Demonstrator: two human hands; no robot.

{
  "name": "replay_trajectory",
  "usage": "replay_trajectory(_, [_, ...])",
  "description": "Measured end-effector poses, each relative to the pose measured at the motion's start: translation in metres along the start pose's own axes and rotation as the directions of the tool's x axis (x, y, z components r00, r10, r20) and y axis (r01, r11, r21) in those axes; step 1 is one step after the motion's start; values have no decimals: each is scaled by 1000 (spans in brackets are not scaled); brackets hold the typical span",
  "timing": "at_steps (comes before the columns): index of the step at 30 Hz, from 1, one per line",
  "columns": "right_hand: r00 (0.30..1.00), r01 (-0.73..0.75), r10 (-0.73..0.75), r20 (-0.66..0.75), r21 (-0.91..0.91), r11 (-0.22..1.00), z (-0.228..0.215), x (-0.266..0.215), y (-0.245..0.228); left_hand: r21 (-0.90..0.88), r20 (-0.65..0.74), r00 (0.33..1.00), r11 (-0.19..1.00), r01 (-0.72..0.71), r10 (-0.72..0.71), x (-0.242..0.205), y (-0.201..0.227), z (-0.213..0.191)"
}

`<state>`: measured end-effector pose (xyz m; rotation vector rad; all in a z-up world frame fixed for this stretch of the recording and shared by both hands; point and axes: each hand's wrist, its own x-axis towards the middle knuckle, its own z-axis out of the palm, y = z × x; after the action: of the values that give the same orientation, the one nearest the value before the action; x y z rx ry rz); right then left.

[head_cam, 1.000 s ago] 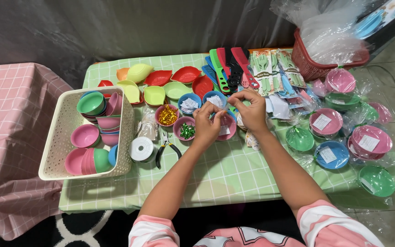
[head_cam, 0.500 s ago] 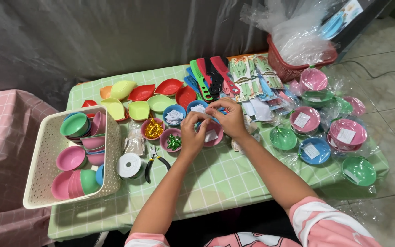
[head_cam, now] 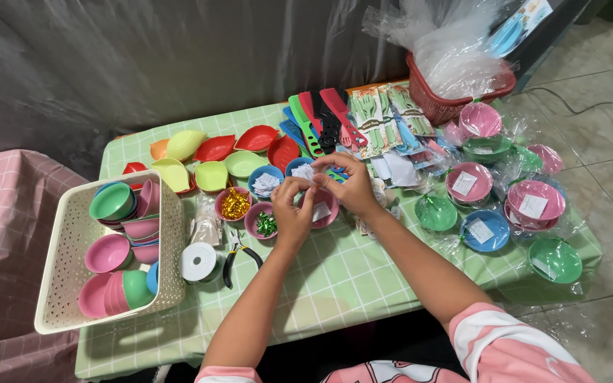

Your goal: The person assembles sets of plastic toy dishes by placing small paper slips and decorative items into colorful bowls and containers. They handle various items one at a time, including small cups, bowls, and paper slips, and then group the completed sets together on the table.

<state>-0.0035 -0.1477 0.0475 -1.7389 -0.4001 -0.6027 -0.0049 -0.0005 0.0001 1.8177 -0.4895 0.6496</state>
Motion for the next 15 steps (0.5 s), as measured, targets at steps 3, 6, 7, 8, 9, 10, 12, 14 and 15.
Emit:
replay_trajectory(3, [999,-45,45,17,7,999,1,-2,6,30,-8,1000,1000,9,-9,1,-3,-2])
replay_trajectory(6, [998,0,1,-71,13,1000,3,-4,21,21,-17,1000,1000,15,-15,3,6,-3])
replay_trajectory(7, [998,1,0,-68,14,1000,3,-4,18,22,-19,1000,1000,15,-15,3,6,-2])
replay_trajectory(8, [996,13,-12,-85,15,1000,4,-5,16,22,-24,1000,1000,16,-15,3,5,-2])
replay_trajectory(9, [995,24,-23,-101,17,1000,4,-5,14,22,-27,999,1000,17,-16,3,5,-2])
replay_trajectory(10, [995,25,-23,-99,17,1000,2,-4,13,23,-30,999,1000,17,-17,3,5,-1])
replay_trajectory(12, [990,49,-45,-130,26,998,-1,-3,11,-4,-29,999,1000,20,-20,2,5,-1])
replay_trajectory(14, [990,51,-45,-131,44,998,-4,-2,5,-15,-30,999,1000,20,-21,2,9,0])
replay_trajectory(15, [990,57,-48,-129,62,996,-6,-1,1,-26,-35,999,999,19,-20,2,11,0])
